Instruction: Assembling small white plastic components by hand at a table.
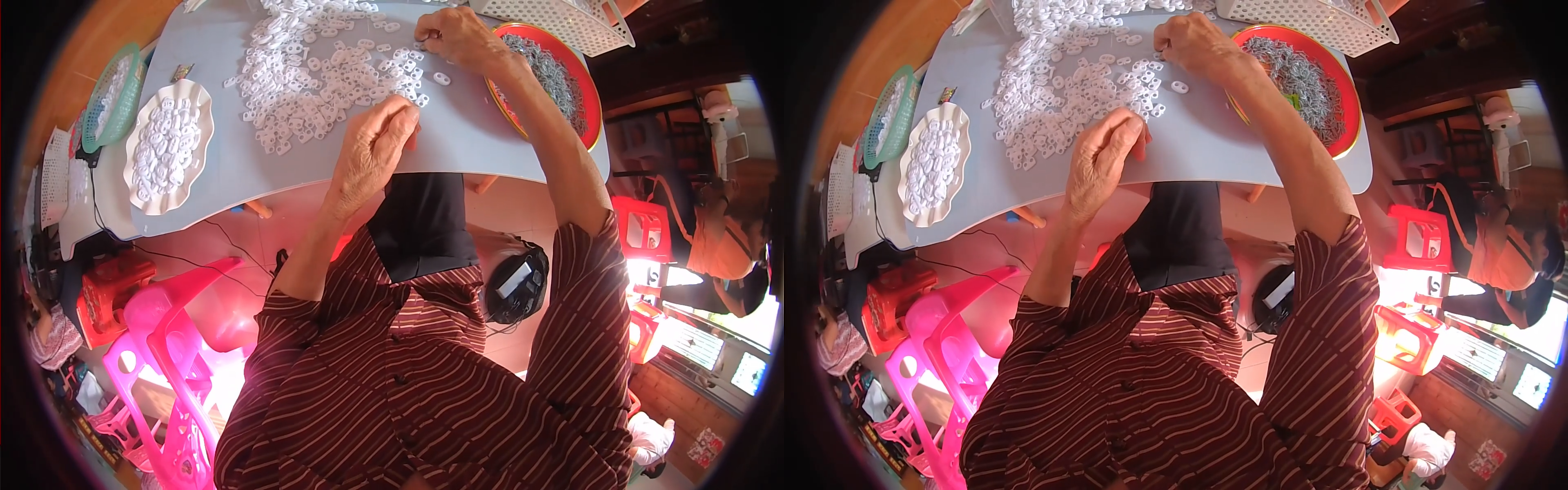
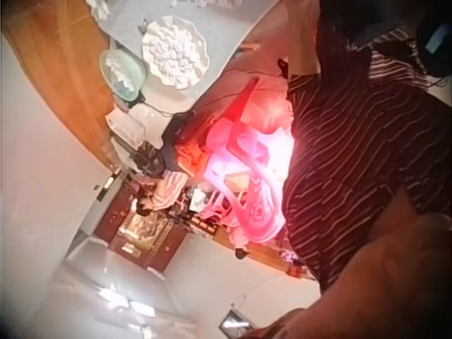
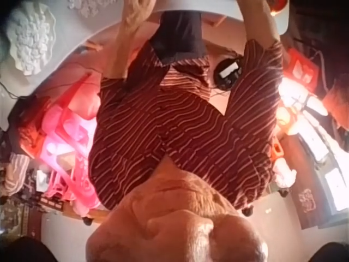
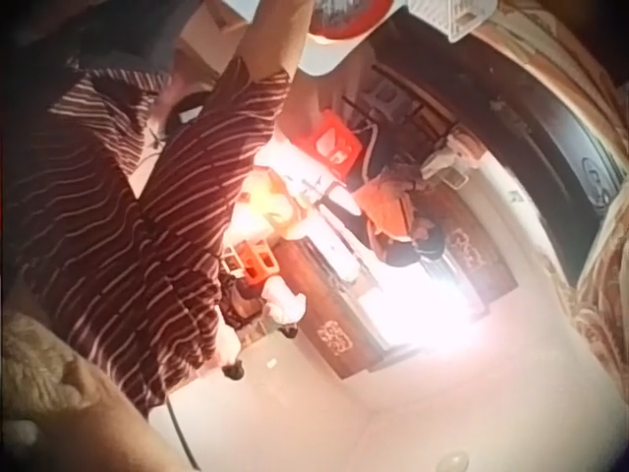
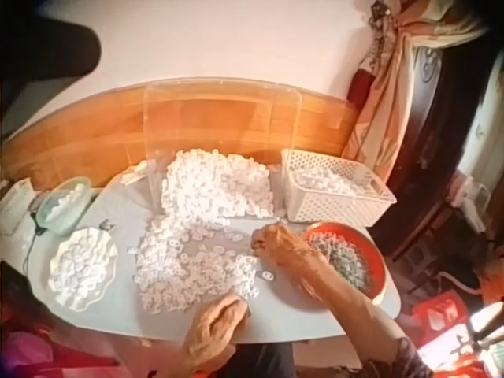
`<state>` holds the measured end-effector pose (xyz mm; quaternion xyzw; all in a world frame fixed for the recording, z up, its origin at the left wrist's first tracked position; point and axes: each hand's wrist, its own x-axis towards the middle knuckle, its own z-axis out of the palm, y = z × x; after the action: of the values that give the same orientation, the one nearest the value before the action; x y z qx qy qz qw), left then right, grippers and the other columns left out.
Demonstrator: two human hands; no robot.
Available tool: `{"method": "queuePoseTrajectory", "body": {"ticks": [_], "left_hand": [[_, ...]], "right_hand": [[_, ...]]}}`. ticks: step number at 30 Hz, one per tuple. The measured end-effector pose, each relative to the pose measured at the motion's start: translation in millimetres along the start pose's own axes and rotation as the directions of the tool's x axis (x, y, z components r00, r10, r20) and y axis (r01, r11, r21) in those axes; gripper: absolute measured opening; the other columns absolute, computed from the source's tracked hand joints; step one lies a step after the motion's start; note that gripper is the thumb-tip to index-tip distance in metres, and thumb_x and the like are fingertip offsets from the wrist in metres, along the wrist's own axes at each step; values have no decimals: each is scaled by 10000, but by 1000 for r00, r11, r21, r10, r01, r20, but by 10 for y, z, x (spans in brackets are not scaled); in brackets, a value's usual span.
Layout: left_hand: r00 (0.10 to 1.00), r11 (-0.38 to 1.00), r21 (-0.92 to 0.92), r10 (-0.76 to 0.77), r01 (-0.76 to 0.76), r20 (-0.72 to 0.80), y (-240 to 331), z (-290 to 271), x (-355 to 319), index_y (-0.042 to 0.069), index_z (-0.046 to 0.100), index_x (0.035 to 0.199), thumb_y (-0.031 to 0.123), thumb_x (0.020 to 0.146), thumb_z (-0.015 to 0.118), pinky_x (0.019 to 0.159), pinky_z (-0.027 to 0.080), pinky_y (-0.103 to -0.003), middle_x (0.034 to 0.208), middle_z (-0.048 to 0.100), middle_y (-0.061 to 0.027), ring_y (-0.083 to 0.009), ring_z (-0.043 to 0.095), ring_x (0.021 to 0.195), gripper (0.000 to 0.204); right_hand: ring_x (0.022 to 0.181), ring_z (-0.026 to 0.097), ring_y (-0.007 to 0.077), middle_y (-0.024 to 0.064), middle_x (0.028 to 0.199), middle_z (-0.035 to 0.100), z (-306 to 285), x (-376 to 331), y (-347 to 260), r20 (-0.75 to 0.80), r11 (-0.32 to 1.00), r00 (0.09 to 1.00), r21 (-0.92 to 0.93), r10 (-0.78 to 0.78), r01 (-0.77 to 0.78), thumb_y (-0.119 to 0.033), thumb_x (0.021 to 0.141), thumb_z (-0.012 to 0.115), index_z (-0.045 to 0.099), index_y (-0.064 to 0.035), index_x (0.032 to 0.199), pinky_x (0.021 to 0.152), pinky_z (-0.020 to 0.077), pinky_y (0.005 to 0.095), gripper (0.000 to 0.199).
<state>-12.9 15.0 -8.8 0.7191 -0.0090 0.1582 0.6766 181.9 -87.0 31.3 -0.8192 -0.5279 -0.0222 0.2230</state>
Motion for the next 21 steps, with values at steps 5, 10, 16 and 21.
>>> {"method": "queuePoseTrajectory", "body": {"ticks": [5, 10, 16, 21], "left_hand": [[999, 999, -19, -26, 27, 41, -4, 10, 10, 0, 520, 845, 228, 949, 469, 568, 363, -222, 648, 472, -1, -70, 417, 607, 256], [1000, 999, -28, 18, -18, 3, -9, 11, 6, 1, 520, 826, 237, 945, 475, 590, 386, -233, 658, 495, -6, -80, 449, 618, 269], [998, 998, -59, 20, -24, -59, -46, -8, 12, -2, 545, 854, 250, 938, 472, 631, 421, -247, 691, 545, -21, -94, 507, 642, 276], [991, 999, -40, 18, -24, -134, 80, 101, 69, -2, 561, 920, 238, 936, 495, 640, 433, -234, 721, 559, -17, -92, 533, 668, 249]], "right_hand": [[654, 619, 256, 147, 726, 642, 122, 187, 255, 109, 971, 984, -177, -142, 160, -104, 763, 605, 653, -8, 839, 596, 480, 346, 132], [747, 643, 253, 126, 821, 662, 10, 85, -58, 130, 999, 991, -45, 25, -20, -86, 714, 645, 663, -37, 916, 712, 500, 324, 209], [743, 641, 112, 60, 817, 672, -83, -290, -480, 104, 742, 936, 584, 335, -330, -128, 795, 662, 658, -7, 916, 664, 491, 258, 171], [648, 532, 68, 9, 764, 627, 123, -699, -727, 136, 228, 860, 933, 491, -277, -160, 850, 655, 648, -9, 875, 603, 433, 215, 153]]}}
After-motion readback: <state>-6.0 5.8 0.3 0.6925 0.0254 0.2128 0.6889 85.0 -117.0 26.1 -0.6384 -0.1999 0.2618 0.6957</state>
